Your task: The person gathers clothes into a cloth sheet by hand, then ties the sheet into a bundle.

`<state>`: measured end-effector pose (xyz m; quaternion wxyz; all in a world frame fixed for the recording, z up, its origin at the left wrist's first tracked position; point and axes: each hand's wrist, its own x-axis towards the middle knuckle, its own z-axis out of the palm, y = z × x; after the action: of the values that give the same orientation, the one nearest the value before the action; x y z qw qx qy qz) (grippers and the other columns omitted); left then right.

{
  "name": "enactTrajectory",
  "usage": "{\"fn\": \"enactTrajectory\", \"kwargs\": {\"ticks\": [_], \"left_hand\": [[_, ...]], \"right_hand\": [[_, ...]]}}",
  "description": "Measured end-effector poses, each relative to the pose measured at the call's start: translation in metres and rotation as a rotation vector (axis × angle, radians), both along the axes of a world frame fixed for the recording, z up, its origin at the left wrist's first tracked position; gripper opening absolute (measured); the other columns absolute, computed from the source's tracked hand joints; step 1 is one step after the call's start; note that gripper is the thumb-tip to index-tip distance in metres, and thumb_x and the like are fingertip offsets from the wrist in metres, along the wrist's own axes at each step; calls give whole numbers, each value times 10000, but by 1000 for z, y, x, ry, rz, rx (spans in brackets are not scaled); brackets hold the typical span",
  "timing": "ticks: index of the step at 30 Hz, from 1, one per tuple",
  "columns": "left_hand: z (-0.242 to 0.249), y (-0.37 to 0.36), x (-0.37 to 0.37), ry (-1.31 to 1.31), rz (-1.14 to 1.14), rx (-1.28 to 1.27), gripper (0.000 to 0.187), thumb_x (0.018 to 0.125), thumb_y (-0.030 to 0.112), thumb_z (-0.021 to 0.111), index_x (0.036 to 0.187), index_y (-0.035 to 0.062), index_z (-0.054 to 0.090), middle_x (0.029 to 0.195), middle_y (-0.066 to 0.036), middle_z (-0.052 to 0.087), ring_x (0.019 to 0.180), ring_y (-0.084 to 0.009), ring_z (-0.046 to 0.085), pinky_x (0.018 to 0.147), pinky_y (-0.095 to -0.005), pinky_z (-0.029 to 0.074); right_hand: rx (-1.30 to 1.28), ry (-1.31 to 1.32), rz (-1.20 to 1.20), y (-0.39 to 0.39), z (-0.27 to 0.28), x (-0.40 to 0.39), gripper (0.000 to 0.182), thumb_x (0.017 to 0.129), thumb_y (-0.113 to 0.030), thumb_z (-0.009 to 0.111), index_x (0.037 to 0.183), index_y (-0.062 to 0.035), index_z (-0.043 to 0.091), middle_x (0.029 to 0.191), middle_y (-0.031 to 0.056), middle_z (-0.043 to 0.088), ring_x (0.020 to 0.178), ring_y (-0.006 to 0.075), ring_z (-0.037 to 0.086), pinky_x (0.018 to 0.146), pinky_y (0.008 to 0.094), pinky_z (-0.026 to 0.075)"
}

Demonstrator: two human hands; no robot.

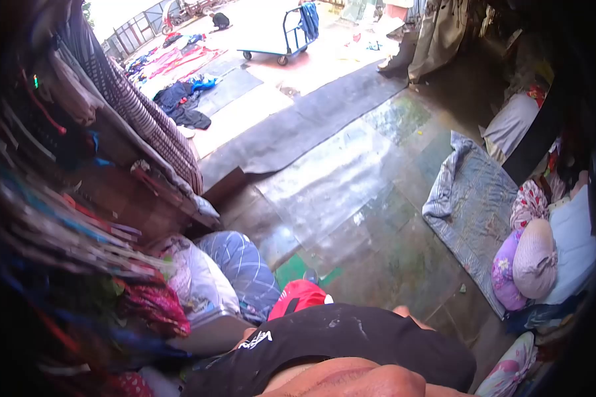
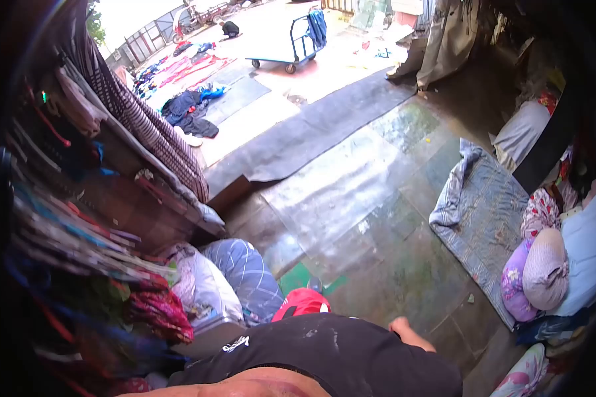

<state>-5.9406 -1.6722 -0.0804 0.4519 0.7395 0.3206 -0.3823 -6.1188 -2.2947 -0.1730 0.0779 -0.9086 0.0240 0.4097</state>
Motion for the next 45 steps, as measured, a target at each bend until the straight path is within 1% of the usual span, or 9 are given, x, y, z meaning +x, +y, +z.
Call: {"fn": "enactTrajectory", "kwargs": {"ticks": [6, 9, 14, 19, 22, 37, 40, 42, 45], "left_hand": [[44, -74, 192, -107, -77, -63, 180, 874, 163, 672, 960, 18, 610, 774, -122, 662, 671, -218, 654, 537, -362, 515], [-31, -81, 289, -53, 41, -154, 112, 871, 96, 611, 963, 34, 628, 795, -87, 658, 669, -167, 642, 493, -301, 484], [-14, -125, 424, -175, 61, -90, 89, 865, 104, 625, 913, 43, 668, 777, -67, 656, 663, -150, 634, 486, -271, 454], [-29, -144, 493, -62, 5, 93, 70, 843, 95, 638, 806, 51, 679, 692, -52, 643, 585, -150, 606, 454, -298, 448], [-12, -161, 527, 54, -312, 231, 79, 817, 136, 665, 782, 74, 700, 695, -49, 658, 609, -156, 619, 507, -313, 469], [-53, -316, 849, -8, -248, 165, 144, 761, 209, 752, 829, 84, 775, 811, -56, 736, 746, -155, 677, 703, -334, 534], [-64, -336, 932, -31, -102, 58, 149, 759, 191, 771, 797, 47, 767, 730, -84, 711, 656, -158, 651, 647, -342, 528], [-60, -345, 1012, -166, -122, 124, 120, 766, 175, 748, 736, 59, 756, 654, -67, 676, 585, -162, 620, 576, -355, 508], [-78, -349, 1119, 117, -77, 64, 142, 778, 166, 724, 678, 65, 727, 635, -41, 656, 553, -151, 595, 525, -354, 483]], "right_hand": [[258, -64, -764, -1, 53, 82, 296, 770, -305, 698, 969, -95, 763, 824, 91, 745, 753, 284, 715, 732, 407, 559], [347, -189, -800, -18, 70, 163, 280, 780, -268, 688, 967, -71, 758, 844, 113, 744, 734, 292, 710, 707, 413, 560], [556, -251, -1377, -38, 118, 357, 68, 755, -38, 680, 698, -7, 702, 650, 80, 657, 562, 191, 625, 491, 347, 502], [548, -330, -970, -125, -42, 466, 129, 783, -78, 637, 750, 15, 720, 652, 95, 660, 546, 240, 618, 512, 367, 491], [507, -195, -973, -182, -43, 571, 97, 783, -66, 635, 733, -1, 687, 638, 95, 638, 532, 229, 604, 476, 351, 464], [643, -244, -1408, -366, 31, 1095, 30, 825, -30, 608, 805, -13, 623, 651, 100, 618, 503, 184, 578, 403, 297, 421], [558, -93, -1353, -356, 27, 1137, 47, 818, -55, 628, 859, -35, 642, 693, 106, 638, 553, 219, 609, 461, 309, 458], [607, -51, -1311, -391, -121, 1118, 136, 777, -32, 651, 907, -7, 678, 724, 153, 686, 587, 247, 668, 513, 373, 523], [448, -14, -885, -363, -31, 1225, 151, 771, -38, 658, 918, -15, 685, 747, 152, 694, 606, 243, 677, 539, 370, 531]]}}
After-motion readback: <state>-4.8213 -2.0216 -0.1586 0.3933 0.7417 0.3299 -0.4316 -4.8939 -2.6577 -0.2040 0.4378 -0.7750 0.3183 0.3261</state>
